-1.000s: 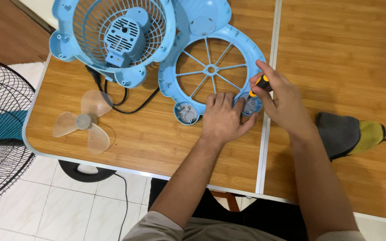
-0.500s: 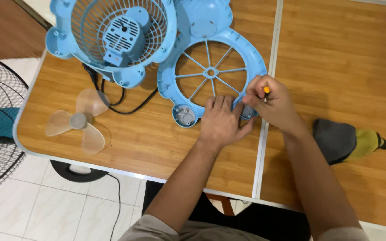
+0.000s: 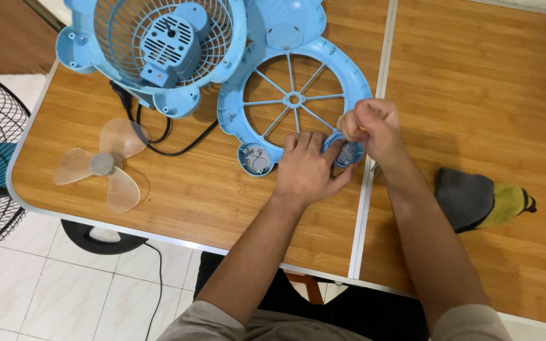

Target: The person uses a screwdriver to remove screws from the base of a blue bear-shaped electric fan. They then detach the front grille, remove the fan blade, and continue unscrewing components from the base.

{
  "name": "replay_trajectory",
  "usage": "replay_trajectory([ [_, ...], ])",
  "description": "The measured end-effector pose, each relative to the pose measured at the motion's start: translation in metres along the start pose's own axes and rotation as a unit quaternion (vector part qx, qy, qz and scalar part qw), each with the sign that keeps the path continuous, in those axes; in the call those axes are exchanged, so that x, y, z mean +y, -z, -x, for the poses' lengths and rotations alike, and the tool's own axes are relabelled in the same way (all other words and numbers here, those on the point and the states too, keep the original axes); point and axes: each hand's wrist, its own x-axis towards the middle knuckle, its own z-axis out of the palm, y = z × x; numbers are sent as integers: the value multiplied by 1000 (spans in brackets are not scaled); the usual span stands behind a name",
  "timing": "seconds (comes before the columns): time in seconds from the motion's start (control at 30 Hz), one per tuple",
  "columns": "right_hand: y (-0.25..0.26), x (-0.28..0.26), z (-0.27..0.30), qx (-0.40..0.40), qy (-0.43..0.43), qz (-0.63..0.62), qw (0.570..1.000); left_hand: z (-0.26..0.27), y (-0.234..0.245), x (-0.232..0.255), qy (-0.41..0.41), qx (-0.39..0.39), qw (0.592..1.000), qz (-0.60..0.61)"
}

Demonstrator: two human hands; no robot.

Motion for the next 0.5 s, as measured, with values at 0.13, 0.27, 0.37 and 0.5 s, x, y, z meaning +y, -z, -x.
replay_trajectory([
  [0.13,-28,-22,-7,47,-57,171,982,-1,-1,0,1,-4,1000,-15],
  [0.27,-52,-57,-2,51,173,657,732,0,-1,1,5,3,1000,-10],
  [0.37,-57,-73,-1,117,-75,726,673,0,0,1,2,6,1000,-15],
  [0.5,-48,-80,3,32,-35,701,712,0,0,1,2,3,1000,-11],
])
